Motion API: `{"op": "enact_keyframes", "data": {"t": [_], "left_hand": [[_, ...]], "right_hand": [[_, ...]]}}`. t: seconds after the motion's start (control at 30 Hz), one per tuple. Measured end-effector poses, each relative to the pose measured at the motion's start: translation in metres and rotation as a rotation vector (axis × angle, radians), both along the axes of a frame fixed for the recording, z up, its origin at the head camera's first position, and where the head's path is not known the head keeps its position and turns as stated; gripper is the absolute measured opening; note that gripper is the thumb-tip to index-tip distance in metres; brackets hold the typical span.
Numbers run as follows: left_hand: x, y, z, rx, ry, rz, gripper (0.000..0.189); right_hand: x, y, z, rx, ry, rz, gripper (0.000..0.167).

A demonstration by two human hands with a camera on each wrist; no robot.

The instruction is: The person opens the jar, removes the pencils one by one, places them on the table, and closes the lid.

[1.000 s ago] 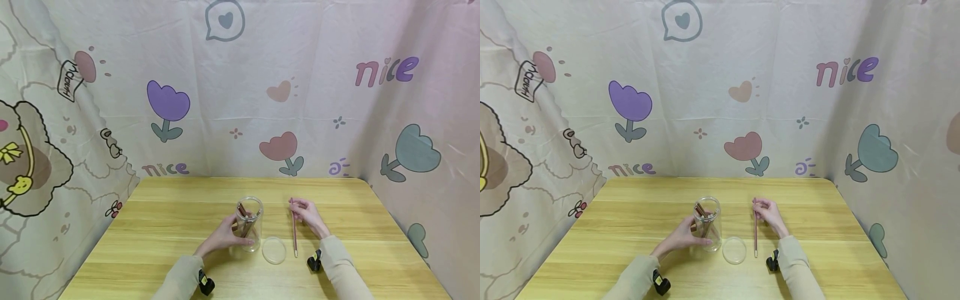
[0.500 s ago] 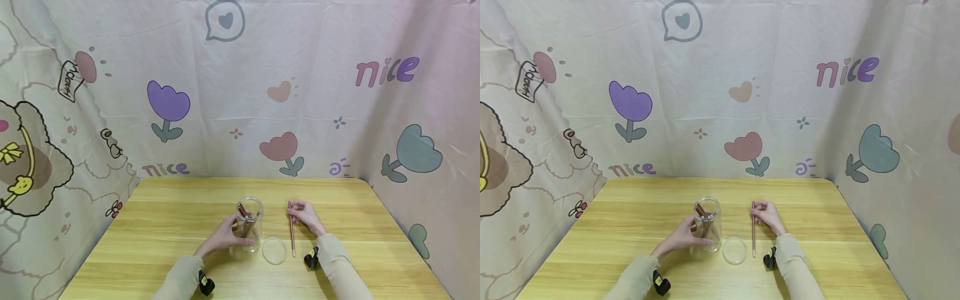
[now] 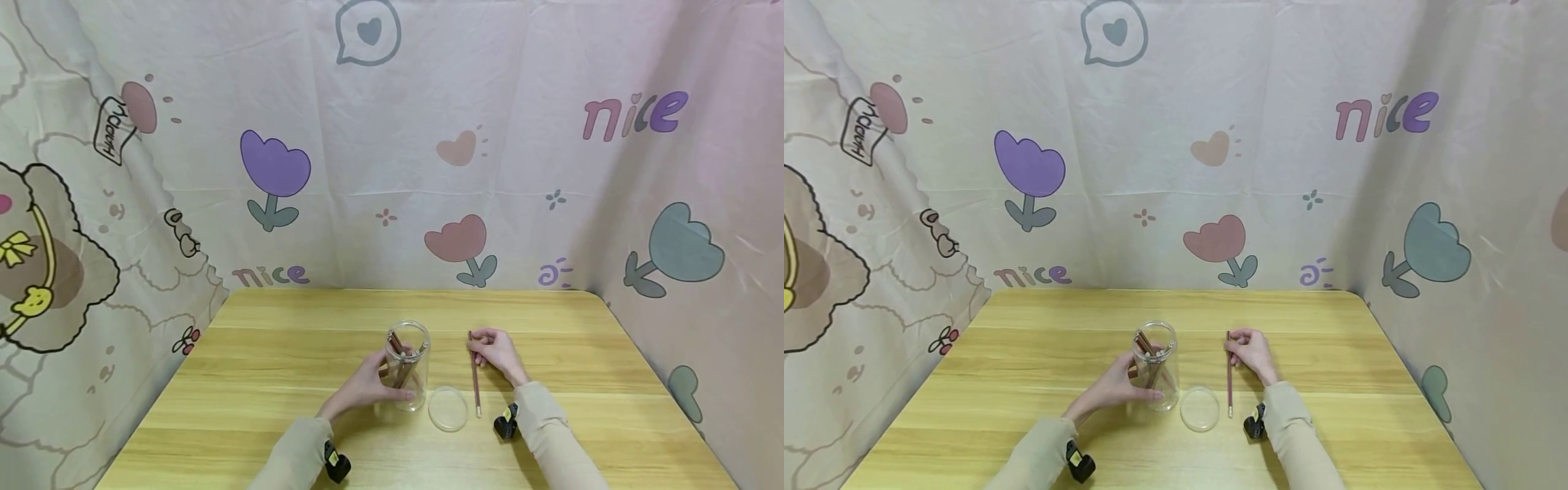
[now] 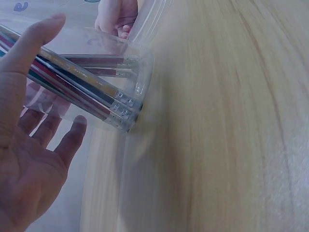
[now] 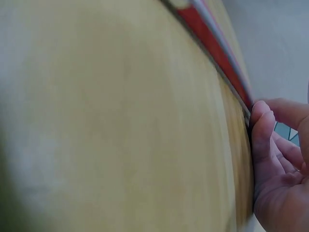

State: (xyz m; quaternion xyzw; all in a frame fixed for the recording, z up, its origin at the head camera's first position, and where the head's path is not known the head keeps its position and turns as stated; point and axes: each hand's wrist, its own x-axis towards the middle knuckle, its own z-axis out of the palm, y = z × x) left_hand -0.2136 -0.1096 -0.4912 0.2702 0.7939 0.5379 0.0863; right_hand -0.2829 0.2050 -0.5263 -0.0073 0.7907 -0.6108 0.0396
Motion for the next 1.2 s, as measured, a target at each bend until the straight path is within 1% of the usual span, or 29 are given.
{"op": "enact_keyframes", "data": {"t": [0.17,0.5,0.73,0.93,1.1,1.2], "left_hand": [[0.0001,-0.0001,0.0005,0.003,-0.012,0.0,0.078],[-0.0003,-0.0006,0.001,-0.013,-0.011,0.002,0.079],[0.0005,-0.0005,0.0008,-0.007,-0.015,0.006,0.079],[0.0006,-0.0002,0.0006,0.002,-0.016,0.005,0.077],[-0.0009,-0.0003,-0.001,0.008,0.006,-0.004,0.077],[-0.0014,-0.0005,-0.0017,0.005,0.001,-0.003,0.076]], "right_hand": [[0.0011,-0.0012,0.0002,0.019,0.008,-0.012,0.032],[0.0022,0.0012,-0.0011,-0.008,0.017,0.016,0.036],[0.0036,0.0021,0.0003,-0.021,0.018,0.027,0.038],[0.004,0.0028,0.0007,-0.043,0.012,0.029,0.039],[0.0029,0.004,-0.002,-0.091,0.002,0.033,0.04],[0.0023,0.005,-0.0032,-0.117,-0.011,0.032,0.041]]}}
